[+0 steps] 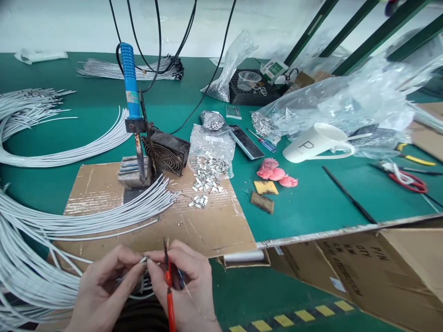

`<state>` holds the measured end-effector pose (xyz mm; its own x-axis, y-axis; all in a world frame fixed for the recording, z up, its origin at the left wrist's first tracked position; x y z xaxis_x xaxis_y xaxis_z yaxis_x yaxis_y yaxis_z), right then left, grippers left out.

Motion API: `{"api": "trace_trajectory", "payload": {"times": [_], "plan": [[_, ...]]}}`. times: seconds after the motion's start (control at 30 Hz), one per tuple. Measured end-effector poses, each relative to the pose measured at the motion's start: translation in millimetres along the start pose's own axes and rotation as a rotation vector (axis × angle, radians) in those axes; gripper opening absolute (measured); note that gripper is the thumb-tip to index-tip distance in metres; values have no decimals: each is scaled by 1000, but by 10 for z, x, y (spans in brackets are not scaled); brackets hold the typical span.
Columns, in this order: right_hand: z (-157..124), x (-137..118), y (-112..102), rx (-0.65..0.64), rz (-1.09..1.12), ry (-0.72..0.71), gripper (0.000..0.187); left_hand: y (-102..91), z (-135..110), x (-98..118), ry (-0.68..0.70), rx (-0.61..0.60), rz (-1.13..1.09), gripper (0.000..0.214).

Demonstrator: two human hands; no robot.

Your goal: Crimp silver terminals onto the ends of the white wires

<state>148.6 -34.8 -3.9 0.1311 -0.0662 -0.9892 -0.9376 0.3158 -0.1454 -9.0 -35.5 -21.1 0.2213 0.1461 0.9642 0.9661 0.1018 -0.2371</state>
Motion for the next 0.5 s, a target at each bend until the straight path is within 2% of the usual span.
{"api": "trace_trajectory", "payload": {"times": [0.17, 0.27, 0.4, 0.5], "plan": [[-5, 2, -7, -2, -22, 7, 15, 1, 22, 71, 30, 13, -3, 25], [5, 89, -2, -33, 31, 90, 15, 10, 21, 100, 40, 15, 7, 23], [37, 276, 37, -170, 118, 290, 17, 16, 4, 89, 52, -23, 65, 23], [81, 331, 44, -295, 90, 336, 19, 36, 10, 82, 17, -150, 73, 30]]}}
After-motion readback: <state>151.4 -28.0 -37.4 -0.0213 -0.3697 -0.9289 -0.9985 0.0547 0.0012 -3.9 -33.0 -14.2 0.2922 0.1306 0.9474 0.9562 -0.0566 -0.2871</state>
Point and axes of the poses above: each hand's wrist, its own z-axis towards the middle knuckle, its own y-axis out of the palm, x = y × z, the point moved 7 cm from there along z, towards the middle knuckle, and after that the axes turned 11 degrees about x, right-handed, at the moved point
